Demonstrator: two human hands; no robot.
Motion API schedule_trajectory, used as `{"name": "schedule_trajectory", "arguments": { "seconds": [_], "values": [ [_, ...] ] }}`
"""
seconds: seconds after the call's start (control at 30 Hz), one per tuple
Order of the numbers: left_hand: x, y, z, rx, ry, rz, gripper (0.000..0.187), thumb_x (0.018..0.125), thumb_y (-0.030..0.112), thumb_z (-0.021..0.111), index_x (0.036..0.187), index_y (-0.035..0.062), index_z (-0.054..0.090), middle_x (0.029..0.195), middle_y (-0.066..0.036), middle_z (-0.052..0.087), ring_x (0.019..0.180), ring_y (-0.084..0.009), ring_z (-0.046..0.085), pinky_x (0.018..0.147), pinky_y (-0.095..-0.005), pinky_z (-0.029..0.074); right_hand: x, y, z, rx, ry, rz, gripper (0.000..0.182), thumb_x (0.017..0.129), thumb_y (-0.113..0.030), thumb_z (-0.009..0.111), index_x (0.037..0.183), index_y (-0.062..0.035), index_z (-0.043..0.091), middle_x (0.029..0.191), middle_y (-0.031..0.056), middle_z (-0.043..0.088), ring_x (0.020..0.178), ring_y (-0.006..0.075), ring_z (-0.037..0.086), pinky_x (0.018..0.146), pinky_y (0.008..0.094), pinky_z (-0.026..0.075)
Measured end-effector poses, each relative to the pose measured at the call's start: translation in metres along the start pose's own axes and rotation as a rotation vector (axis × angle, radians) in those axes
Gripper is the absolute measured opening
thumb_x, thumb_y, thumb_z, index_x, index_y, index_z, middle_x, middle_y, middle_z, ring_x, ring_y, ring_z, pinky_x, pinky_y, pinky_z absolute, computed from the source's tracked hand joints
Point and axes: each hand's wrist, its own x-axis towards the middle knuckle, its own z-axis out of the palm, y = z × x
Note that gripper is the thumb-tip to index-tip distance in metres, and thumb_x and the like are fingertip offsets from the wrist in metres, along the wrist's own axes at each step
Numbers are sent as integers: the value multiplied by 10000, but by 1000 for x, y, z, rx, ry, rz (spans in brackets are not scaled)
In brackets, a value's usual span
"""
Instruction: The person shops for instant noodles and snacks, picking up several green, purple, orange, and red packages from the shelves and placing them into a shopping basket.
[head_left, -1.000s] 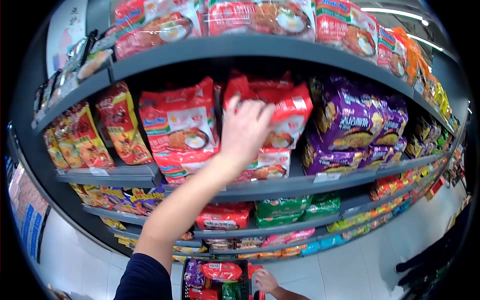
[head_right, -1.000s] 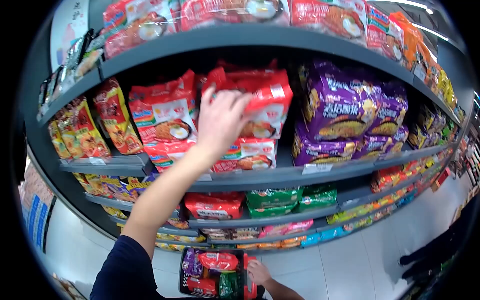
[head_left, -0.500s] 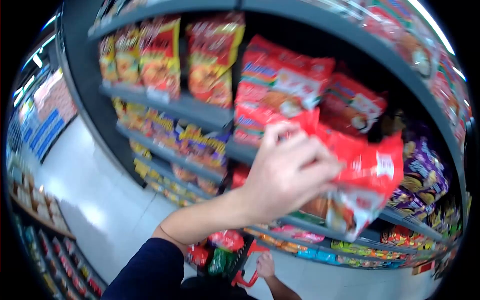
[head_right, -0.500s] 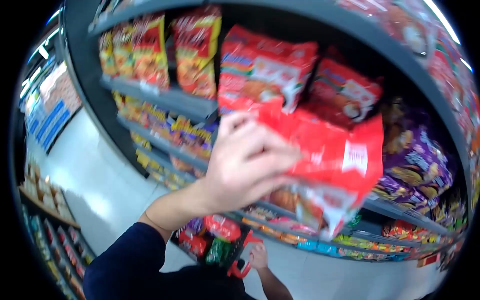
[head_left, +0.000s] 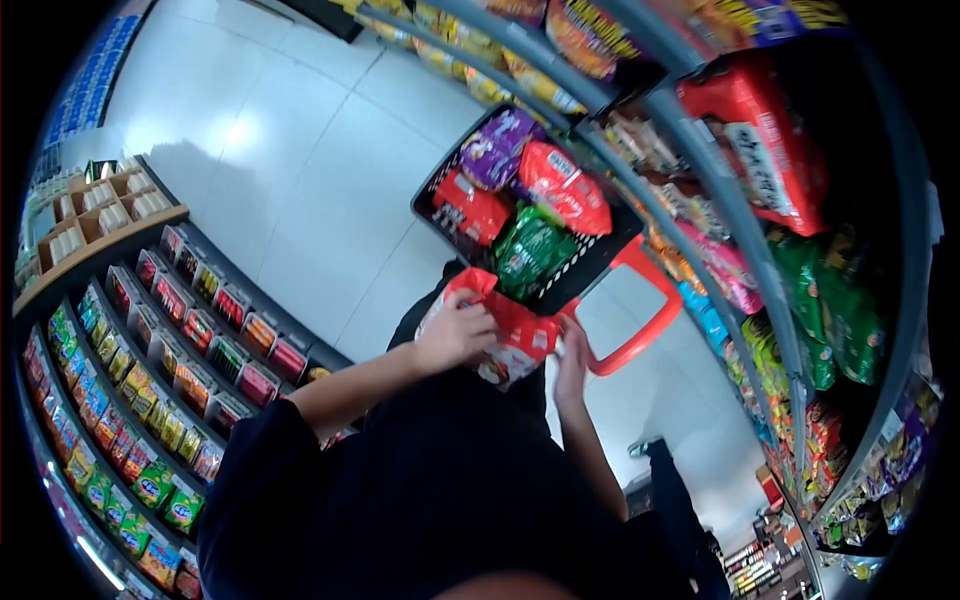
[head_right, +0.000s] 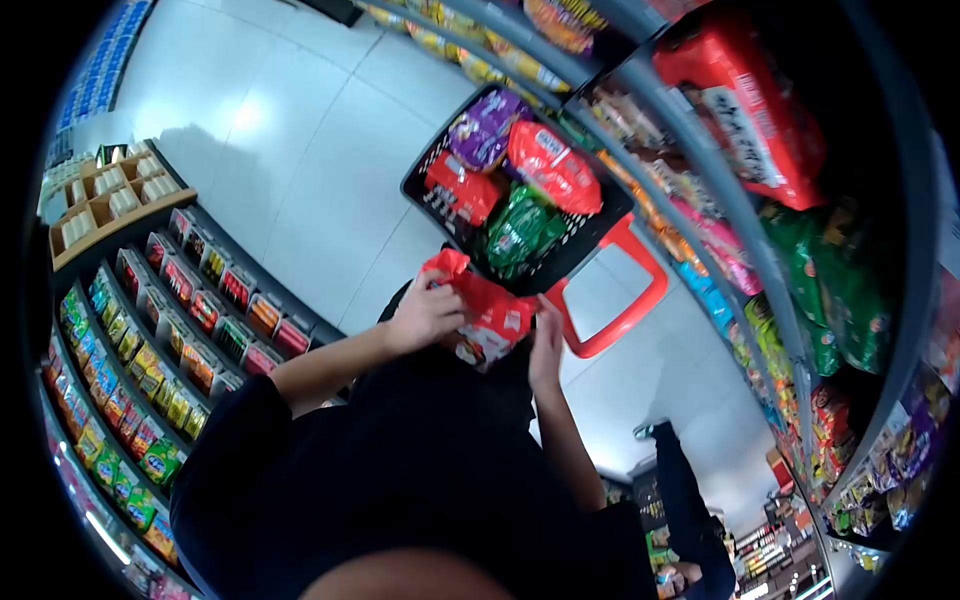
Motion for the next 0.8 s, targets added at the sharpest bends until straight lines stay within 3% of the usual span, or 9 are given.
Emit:
{"name": "schedule_trajectory", "arguments": {
  "seconds": [0.03, 0.1, 0.27, 0.37, 0.57, 0.63, 0.7, 0.77, 0.8],
  "values": [
    [-9, -13, 9, -11, -7, -18, 53, 728, 167, 598, 780, 159, 596, 853, 17, 537, 879, -157, 556, 996, -436, 361, 2, 17, 19, 222, 27, 264, 409, 1009, -295, 517, 1330, -47, 468, 1347, 113, 492, 1240, 212, 479, 1018, 349, 409],
    [-16, -41, 25, -34, -28, 60, 46, 714, 166, 604, 752, 145, 590, 845, 3, 538, 883, -165, 557, 1023, -462, 360, 33, 76, 42, 169, 36, 286, 528, 975, -324, 581, 1386, -46, 403, 1360, 103, 472, 1238, 204, 474, 1015, 328, 408],
    [-7, -129, 63, 27, 152, 0, 40, 680, 151, 622, 688, 134, 586, 858, 7, 561, 877, -176, 577, 1025, -436, 397, 116, 69, 89, -122, 36, -34, 568, 917, -234, 679, 1372, -18, 418, 1342, 111, 488, 1219, 189, 482, 1036, 319, 390],
    [3, -166, 85, 24, 227, -82, 34, 717, 138, 628, 747, 129, 642, 847, 6, 579, 893, -169, 586, 1031, -443, 396, 160, 74, 100, -295, 46, -169, 580, 908, -232, 687, 1365, 0, 415, 1316, 121, 500, 1193, 196, 497, 1017, 307, 404],
    [-18, -207, 121, 111, 238, -297, 100, 720, 84, 632, 811, 115, 660, 876, -1, 590, 937, -180, 592, 1049, -475, 382, 214, 142, 125, -471, 18, -360, 656, 860, -201, 718, 1370, 30, 377, 1350, 213, 455, 1248, 311, 472, 1054, 382, 383],
    [-44, -224, 135, 97, 90, -368, 123, 739, 66, 613, 843, 100, 669, 1026, -43, 607, 1027, -231, 572, 1058, -470, 377, 224, 182, 119, -755, -185, -551, 774, 840, -171, 714, 1440, -2, 255, 1402, 272, 371, 1281, 418, 419, 1080, 433, 359],
    [-67, -242, 142, 67, 9, -415, 140, 748, 60, 605, 866, 90, 674, 1111, -71, 605, 1081, -259, 556, 1056, -460, 381, 236, 211, 118, -856, -401, -377, 803, 849, -168, 698, 1465, -37, 201, 1436, 290, 325, 1295, 459, 397, 1072, 462, 367],
    [-76, -259, 137, 89, -41, -404, 249, 728, 22, 589, 956, 83, 672, 1217, -108, 570, 1166, -302, 515, 1025, -444, 406, 243, 220, 122, -889, -349, -207, 779, 873, -156, 661, 1481, -95, 177, 1471, 281, 286, 1299, 477, 391, 1043, 473, 400],
    [-75, -266, 134, 105, -27, -402, 296, 710, -2, 583, 980, 82, 668, 1228, -107, 560, 1177, -305, 508, 1005, -438, 419, 247, 226, 122, -894, -337, -255, 769, 876, -148, 653, 1480, -97, 179, 1472, 278, 285, 1285, 475, 405, 1032, 471, 409]
  ]
}}
